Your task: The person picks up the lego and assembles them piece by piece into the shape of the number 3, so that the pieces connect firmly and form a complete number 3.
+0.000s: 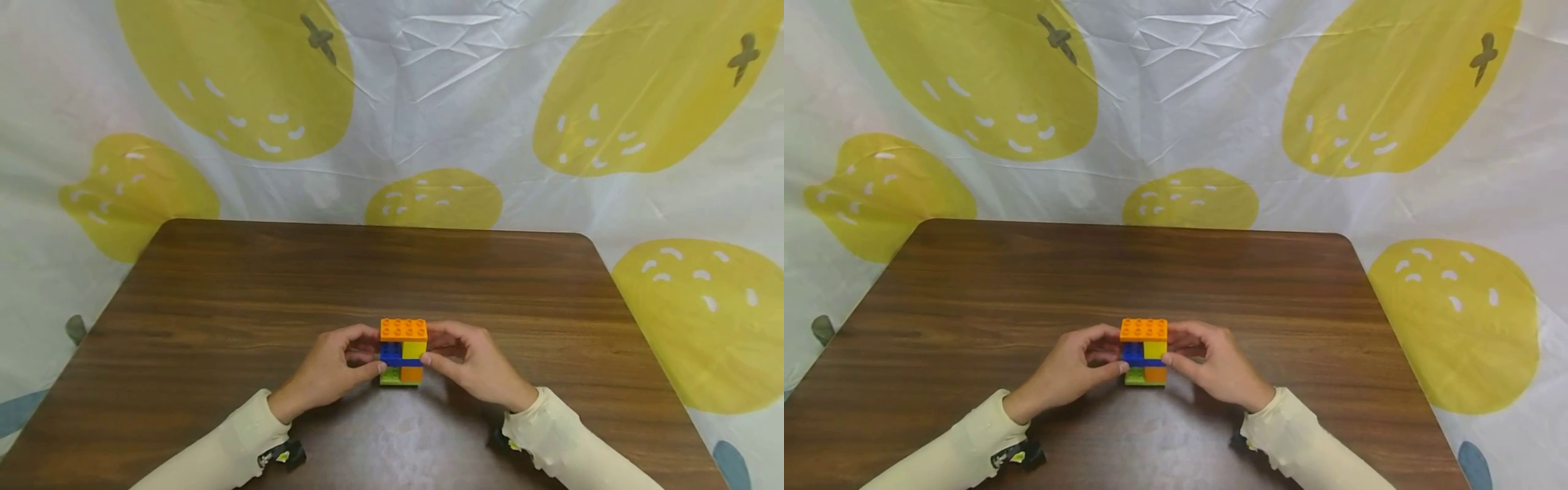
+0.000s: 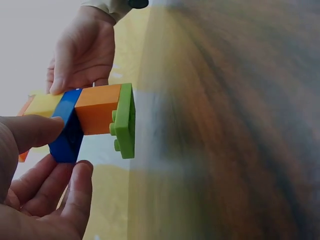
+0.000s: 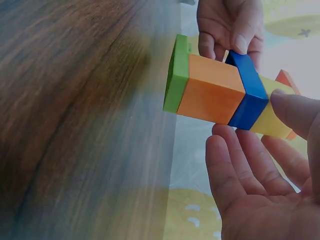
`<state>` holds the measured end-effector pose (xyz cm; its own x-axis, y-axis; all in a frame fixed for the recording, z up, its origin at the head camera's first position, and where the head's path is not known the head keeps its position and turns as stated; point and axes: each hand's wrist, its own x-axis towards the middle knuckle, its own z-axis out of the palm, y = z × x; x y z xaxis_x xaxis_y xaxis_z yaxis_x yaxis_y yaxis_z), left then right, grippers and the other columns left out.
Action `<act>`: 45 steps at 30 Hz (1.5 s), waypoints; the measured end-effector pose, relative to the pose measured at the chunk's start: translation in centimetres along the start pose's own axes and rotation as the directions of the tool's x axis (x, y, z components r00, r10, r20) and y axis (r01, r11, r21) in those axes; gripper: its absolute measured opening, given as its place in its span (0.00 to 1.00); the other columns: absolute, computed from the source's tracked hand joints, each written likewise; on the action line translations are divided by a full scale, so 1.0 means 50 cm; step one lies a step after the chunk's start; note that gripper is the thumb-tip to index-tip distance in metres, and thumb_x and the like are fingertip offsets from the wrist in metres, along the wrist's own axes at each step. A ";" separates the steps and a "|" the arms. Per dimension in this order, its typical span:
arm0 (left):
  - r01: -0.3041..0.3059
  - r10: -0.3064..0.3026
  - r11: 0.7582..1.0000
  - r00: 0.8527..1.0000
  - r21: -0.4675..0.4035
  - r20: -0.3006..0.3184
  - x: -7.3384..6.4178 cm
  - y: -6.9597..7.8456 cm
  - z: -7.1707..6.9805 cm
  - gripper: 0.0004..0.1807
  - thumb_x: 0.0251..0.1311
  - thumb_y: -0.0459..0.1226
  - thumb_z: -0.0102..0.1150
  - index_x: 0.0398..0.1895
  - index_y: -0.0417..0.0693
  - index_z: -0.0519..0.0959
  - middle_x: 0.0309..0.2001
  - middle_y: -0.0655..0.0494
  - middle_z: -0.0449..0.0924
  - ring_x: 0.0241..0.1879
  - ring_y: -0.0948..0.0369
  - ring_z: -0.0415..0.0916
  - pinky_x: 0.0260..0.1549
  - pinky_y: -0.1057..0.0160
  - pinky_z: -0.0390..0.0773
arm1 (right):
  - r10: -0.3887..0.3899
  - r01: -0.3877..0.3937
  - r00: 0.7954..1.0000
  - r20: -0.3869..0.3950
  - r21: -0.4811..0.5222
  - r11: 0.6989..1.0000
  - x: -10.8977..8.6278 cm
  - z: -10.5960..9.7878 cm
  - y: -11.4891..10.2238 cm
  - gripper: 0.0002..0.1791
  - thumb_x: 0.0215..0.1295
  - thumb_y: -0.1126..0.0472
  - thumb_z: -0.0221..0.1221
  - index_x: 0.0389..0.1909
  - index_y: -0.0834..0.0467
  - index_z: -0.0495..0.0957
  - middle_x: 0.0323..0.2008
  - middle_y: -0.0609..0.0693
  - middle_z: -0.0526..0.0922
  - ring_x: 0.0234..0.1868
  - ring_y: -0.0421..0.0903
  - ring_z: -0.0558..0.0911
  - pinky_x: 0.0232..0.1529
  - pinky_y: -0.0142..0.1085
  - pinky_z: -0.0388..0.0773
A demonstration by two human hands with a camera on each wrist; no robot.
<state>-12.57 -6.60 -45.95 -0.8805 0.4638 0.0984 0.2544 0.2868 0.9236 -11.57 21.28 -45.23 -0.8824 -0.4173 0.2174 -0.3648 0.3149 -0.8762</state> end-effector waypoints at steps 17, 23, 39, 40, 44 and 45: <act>0.028 -0.029 0.998 0.999 -0.064 -0.017 0.007 0.005 0.001 0.24 0.69 0.38 0.70 0.65 0.40 0.77 0.57 0.43 0.84 0.52 0.54 0.86 0.53 0.63 0.87 | 0.003 -0.002 0.995 -0.098 0.010 1.000 0.015 0.004 -0.004 0.26 0.71 0.66 0.68 0.67 0.60 0.76 0.47 0.59 0.91 0.39 0.49 0.91 0.45 0.36 0.89; 0.053 -0.055 0.998 0.998 -0.033 -0.041 0.005 0.003 0.005 0.31 0.69 0.39 0.70 0.72 0.44 0.71 0.56 0.46 0.86 0.50 0.56 0.87 0.52 0.61 0.88 | 0.031 -0.024 0.995 -0.099 0.071 0.997 0.019 0.008 0.003 0.24 0.71 0.67 0.67 0.66 0.62 0.76 0.45 0.61 0.91 0.37 0.58 0.91 0.40 0.40 0.90; 0.125 -0.128 0.991 0.991 -0.049 -0.048 0.017 -0.011 0.004 0.32 0.70 0.42 0.68 0.74 0.50 0.69 0.55 0.48 0.86 0.50 0.58 0.87 0.53 0.61 0.87 | 0.169 -0.157 0.983 -0.078 0.136 0.978 0.037 0.016 0.014 0.22 0.73 0.63 0.66 0.64 0.66 0.77 0.45 0.65 0.89 0.35 0.61 0.91 0.37 0.47 0.91; 0.127 -0.129 0.991 0.991 -0.050 -0.046 0.018 -0.013 0.004 0.32 0.70 0.42 0.68 0.74 0.49 0.69 0.55 0.48 0.86 0.50 0.58 0.87 0.53 0.61 0.87 | 0.175 -0.164 0.982 -0.077 0.137 0.977 0.039 0.017 0.014 0.22 0.73 0.63 0.66 0.64 0.66 0.77 0.45 0.66 0.89 0.35 0.60 0.91 0.37 0.47 0.91; 0.139 -0.141 0.989 0.990 -0.058 -0.029 0.025 -0.019 -0.001 0.32 0.71 0.42 0.68 0.75 0.48 0.69 0.55 0.46 0.86 0.50 0.57 0.87 0.53 0.61 0.87 | 0.205 -0.193 0.976 -0.076 0.140 0.971 0.046 0.018 0.016 0.23 0.73 0.63 0.66 0.64 0.66 0.77 0.45 0.66 0.89 0.34 0.58 0.91 0.36 0.47 0.91; 0.143 -0.144 0.988 0.989 -0.060 -0.025 0.027 -0.021 -0.002 0.33 0.71 0.42 0.68 0.75 0.47 0.69 0.55 0.46 0.86 0.49 0.57 0.87 0.52 0.61 0.87 | 0.212 -0.200 0.974 -0.075 0.142 0.970 0.048 0.018 0.017 0.23 0.73 0.63 0.66 0.64 0.66 0.77 0.45 0.65 0.89 0.34 0.57 0.91 0.36 0.47 0.91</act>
<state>-14.05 -6.35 -46.74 -0.9175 0.3968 -0.0269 0.1016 0.2991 0.9488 -13.71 19.79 -45.83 -0.9594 -0.2758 0.0587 -0.1354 0.2680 -0.9539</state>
